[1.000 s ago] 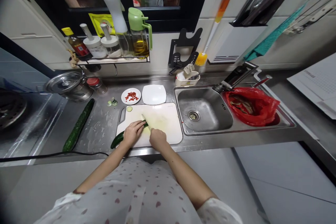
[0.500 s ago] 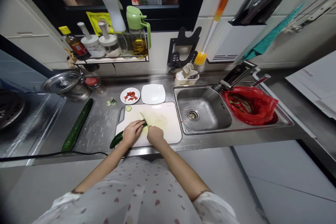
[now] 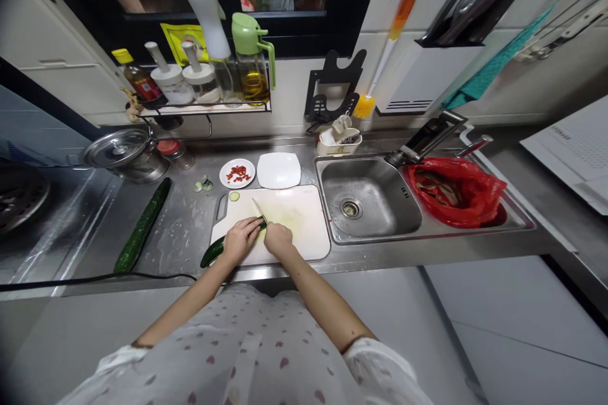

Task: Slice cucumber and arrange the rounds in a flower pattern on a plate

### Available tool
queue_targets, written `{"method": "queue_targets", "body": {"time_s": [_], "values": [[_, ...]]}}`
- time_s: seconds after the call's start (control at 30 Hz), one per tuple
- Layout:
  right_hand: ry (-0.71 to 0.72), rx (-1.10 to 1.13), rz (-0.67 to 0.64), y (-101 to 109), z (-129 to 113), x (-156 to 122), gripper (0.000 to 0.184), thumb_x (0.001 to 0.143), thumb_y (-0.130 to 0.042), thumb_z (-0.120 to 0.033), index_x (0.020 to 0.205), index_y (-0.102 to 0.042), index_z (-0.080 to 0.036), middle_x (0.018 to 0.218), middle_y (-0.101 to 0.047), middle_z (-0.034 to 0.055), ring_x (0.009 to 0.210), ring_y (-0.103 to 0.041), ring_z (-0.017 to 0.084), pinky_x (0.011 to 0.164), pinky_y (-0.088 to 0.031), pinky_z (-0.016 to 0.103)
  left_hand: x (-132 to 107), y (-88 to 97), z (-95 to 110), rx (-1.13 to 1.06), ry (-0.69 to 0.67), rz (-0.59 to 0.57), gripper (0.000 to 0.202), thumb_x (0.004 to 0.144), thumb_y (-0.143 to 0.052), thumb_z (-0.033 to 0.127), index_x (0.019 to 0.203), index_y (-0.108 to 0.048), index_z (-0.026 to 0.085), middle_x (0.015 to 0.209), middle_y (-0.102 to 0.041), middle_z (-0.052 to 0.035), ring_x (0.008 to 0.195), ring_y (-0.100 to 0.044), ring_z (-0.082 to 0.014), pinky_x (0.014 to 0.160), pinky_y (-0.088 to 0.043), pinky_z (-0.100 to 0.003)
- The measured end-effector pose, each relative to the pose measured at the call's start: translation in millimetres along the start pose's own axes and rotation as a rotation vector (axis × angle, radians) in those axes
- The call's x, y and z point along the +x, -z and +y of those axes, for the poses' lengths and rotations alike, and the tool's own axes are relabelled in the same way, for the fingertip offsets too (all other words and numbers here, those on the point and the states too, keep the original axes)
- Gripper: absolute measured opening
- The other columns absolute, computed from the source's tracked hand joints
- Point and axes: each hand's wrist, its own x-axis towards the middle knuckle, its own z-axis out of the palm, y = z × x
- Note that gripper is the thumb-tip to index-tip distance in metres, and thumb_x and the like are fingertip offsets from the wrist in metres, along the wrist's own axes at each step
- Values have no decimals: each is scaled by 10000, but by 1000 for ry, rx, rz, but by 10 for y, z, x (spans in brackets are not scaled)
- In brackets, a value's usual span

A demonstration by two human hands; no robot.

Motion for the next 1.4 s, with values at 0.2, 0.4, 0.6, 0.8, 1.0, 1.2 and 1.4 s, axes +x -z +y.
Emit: {"method": "queue_targets", "body": {"time_s": [0.2, 0.4, 0.6, 0.8, 1.0, 1.2, 1.4], "values": [[-15, 8, 0, -31, 10, -21, 346, 927, -365, -156, 1204, -571, -123, 1072, -693, 162, 1062, -643, 226, 847, -463, 306, 9, 26, 17, 0, 3, -9, 294, 932, -521, 276, 1182, -675, 273, 1170, -681, -34, 1051, -618, -187, 935, -516, -337], [-34, -21, -38, -101, 112, -206, 316, 934, -358, -156, 1149, -587, -126, 1023, -699, 167, 1015, -661, 233, 813, -469, 313, 9, 37, 34, 4, 6, 3, 290, 935, -516, 268, 1175, -679, 271, 1175, -680, -32, 1035, -622, -185, 908, -525, -330], [-25, -42, -6, -176, 177, -303, 296, 938, -349, -162, 1102, -592, -127, 990, -704, 159, 984, -672, 245, 781, -474, 316, 2, 23, 32, 5, 4, 16, 282, 929, -528, 261, 1166, -680, 277, 1177, -680, -31, 1033, -624, -182, 903, -525, -326], [-40, -28, -31, -78, 68, -192, 321, 935, -351, -148, 1172, -567, -128, 1025, -699, 163, 1019, -662, 235, 799, -474, 309, 2, 7, 18, 4, 0, 20, 286, 925, -533, 256, 1172, -676, 272, 1173, -680, -38, 1028, -624, -185, 913, -521, -336], [-36, -1, -26, -9, -17, -37, 327, 925, -365, -148, 1176, -573, -129, 1052, -697, 167, 1064, -647, 229, 837, -469, 307, 6, 15, 12, -9, 2, 10, 287, 928, -528, 264, 1175, -673, 266, 1181, -677, -37, 1033, -624, -181, 926, -518, -333], [-16, 24, 13, 25, -78, 102, 303, 932, -390, -188, 1164, -574, -126, 1076, -694, 160, 1054, -652, 235, 829, -472, 307, 3, 18, 6, 10, 10, -10, 292, 932, -520, 274, 1180, -674, 274, 1177, -679, -36, 1054, -617, -182, 950, -512, -336], [-19, 36, 21, 24, -81, 101, 313, 942, -371, -195, 1176, -567, -126, 1075, -693, 162, 1060, -648, 229, 828, -466, 299, 6, 15, 1, 5, 6, -15, 299, 936, -508, 277, 1186, -670, 278, 1183, -676, -35, 1060, -614, -183, 957, -510, -344]]}}
